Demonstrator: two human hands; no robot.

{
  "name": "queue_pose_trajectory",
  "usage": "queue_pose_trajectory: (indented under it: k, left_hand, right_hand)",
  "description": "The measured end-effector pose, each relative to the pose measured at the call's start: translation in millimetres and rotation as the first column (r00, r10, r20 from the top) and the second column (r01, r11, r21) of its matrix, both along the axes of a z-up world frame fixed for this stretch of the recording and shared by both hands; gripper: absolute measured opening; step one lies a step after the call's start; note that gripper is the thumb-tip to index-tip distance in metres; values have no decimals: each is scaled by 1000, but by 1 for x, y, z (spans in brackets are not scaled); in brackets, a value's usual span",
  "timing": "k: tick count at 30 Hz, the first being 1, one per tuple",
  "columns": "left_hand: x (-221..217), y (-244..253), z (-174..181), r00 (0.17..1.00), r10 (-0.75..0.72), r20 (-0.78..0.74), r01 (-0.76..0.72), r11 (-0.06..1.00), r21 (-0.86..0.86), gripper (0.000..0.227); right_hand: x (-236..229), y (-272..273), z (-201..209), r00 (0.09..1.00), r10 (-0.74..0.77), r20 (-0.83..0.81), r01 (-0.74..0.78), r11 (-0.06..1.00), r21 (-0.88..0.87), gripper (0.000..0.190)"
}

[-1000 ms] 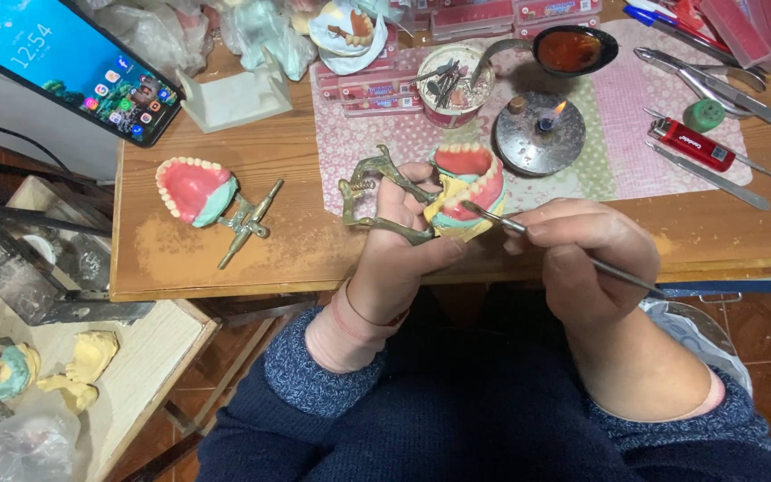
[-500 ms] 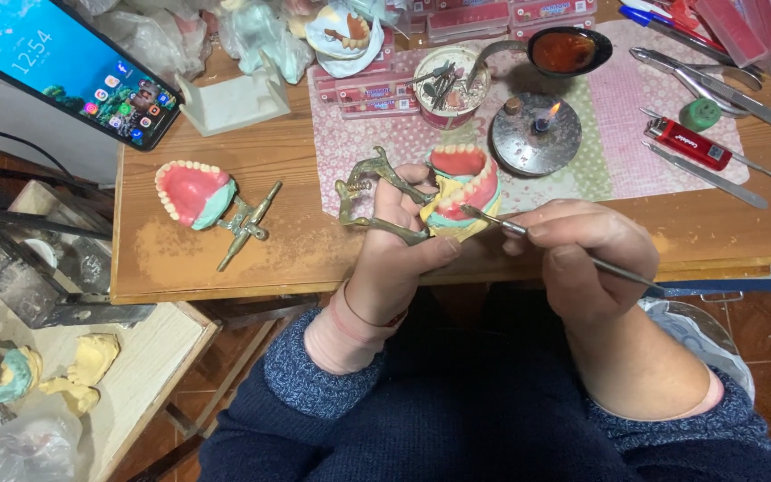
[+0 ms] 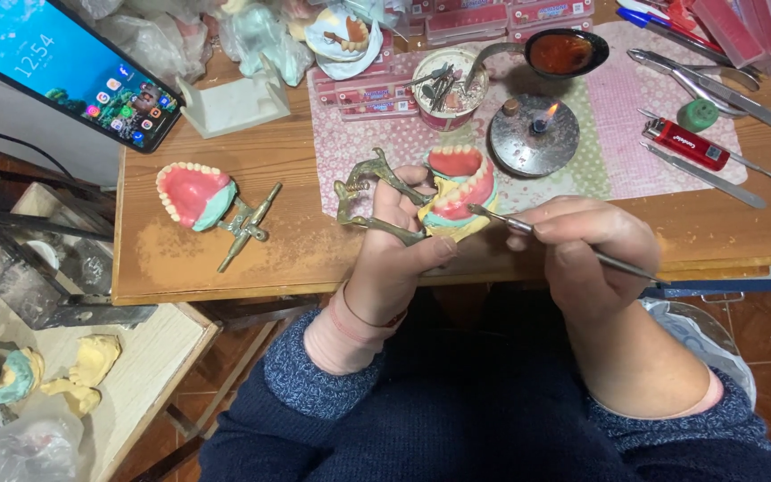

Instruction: The person holds a dental mold in a metal clamp and uses a metal tool to scrape and shape the yellow and pink material. They then use a small bottle to apply liquid to the mold and continue shaping it with the tool.

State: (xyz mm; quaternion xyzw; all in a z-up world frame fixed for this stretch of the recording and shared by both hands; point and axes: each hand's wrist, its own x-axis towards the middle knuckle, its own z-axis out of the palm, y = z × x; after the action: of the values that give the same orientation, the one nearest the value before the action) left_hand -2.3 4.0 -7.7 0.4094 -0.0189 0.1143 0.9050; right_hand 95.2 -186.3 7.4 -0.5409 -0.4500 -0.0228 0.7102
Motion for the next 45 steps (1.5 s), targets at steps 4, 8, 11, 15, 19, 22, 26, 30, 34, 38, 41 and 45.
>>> queue_pose_trajectory:
  k: [4, 8, 11, 15, 19, 22, 26, 30, 34, 38, 41, 45]
  left_hand:
    - [0, 1, 3, 998, -4, -65, 4, 1000, 2, 70]
    - [-1, 1, 1, 999, 4, -41, -4, 1000, 12, 70]
    - [0, 1, 2, 999, 4, -43, -3, 1000, 12, 70]
    - [-1, 0, 3, 999, -1, -48, 1, 1000, -2, 73]
    - [-1, 0, 3, 999, 6, -44, -6, 1000, -12, 76]
    - [-1, 0, 2, 999, -9, -41, 8, 999, -43, 77]
    - [-1, 1, 7, 997, -11, -73, 11, 1000, -6, 75]
    - [0, 2, -1, 998, -1, -58, 2, 1000, 26, 72]
    - [0, 2, 5, 997, -2, -73, 5, 999, 34, 72]
    - [0, 2, 4, 998, 14, -64, -11, 999, 41, 74]
    - [0, 1, 3, 998, 8, -67, -6, 1000, 30, 75]
    - [1, 0, 10, 1000, -10, -22, 10, 1000, 0, 75]
  right_hand:
    - [0, 2, 5, 992, -16, 126, 25, 997, -69, 16]
    - [0, 3, 5, 998, -2, 64, 2, 1000, 0, 16]
    - [4, 5, 9, 989, -9, 145, 16, 999, -46, 15]
    - [4, 6, 13, 972, -10, 236, 39, 992, -118, 11]
    - [7, 11, 21, 951, 14, 308, 26, 992, -126, 11]
    - [8, 9, 24, 949, 52, 310, -4, 988, -153, 12]
    - [9, 4, 19, 960, 8, 281, 33, 990, -140, 10]
    - [9, -1, 13, 969, -32, 245, 65, 989, -130, 9]
    - [10, 0, 18, 971, -10, 239, 37, 993, -111, 13]
    - [10, -1, 18, 973, -23, 229, 49, 993, -111, 14]
    - [9, 3, 21, 970, 3, 244, 28, 992, -122, 13]
    - [9, 3, 25, 968, 32, 248, 4, 989, -145, 12]
